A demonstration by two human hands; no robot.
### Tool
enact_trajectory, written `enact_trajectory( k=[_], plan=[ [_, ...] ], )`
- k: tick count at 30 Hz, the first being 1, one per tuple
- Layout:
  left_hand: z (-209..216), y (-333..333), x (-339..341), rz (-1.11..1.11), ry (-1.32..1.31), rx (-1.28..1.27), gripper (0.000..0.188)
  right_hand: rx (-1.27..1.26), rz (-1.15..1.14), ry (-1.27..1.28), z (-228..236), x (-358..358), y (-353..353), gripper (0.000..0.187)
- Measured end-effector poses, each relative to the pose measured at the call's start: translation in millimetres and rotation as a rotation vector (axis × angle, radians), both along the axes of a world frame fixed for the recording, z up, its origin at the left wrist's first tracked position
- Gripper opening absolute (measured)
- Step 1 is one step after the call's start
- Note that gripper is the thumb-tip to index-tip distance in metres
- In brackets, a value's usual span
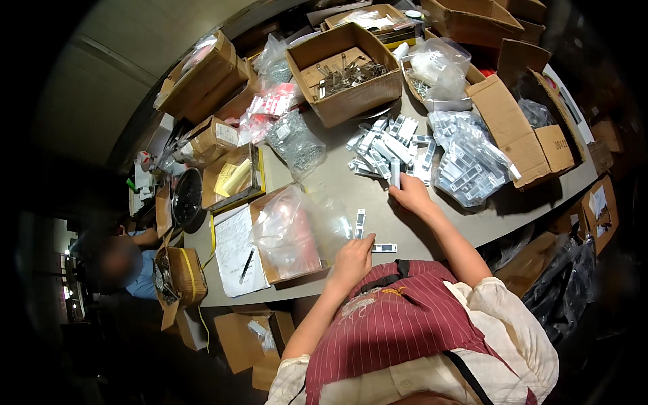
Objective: The person repeatedly picks small white rectangular components from a pile on the table and places them into clear plastic bags. The filled bags are set aside on the table as the task progresses.
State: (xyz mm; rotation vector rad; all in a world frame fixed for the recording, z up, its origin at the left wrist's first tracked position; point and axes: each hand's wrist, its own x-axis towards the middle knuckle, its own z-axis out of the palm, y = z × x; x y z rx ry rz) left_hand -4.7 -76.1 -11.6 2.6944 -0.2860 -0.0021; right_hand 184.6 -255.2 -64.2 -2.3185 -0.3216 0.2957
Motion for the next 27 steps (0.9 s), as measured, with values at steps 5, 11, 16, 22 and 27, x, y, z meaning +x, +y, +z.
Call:
enact_trajectory(
  k=[5, 11, 16, 22, 27],
  plan=[
    [-8.5, -3.4, 0.3, 0.095, -0.053, -0.269, 0.027, 0.769, 0.2, 0.468, -4.7, -46.2, -32.9, 0.03],
    [29.9, -26.1, 35.2, 0.367, 0.225, -1.061, 0.031, 0.837, 0.396, 0.936, 36.6, -85.3, -48.5, 0.029],
    [47.6, -29.7, 54.3, 0.381, 0.411, -1.319, 0.026, 0.908, 0.372, 1.056, 46.2, -94.6, -43.8, 0.038],
    [28.2, -21.6, 55.7, 0.478, 0.322, -1.497, 0.02, 1.058, 0.087, 1.006, 61.2, -105.7, -25.2, 0.036],
    [21.0, -28.6, 46.7, 0.442, 0.174, -1.335, 0.02, 1.065, -0.024, 0.953, 63.6, -104.5, -19.8, 0.034]
  ],
)
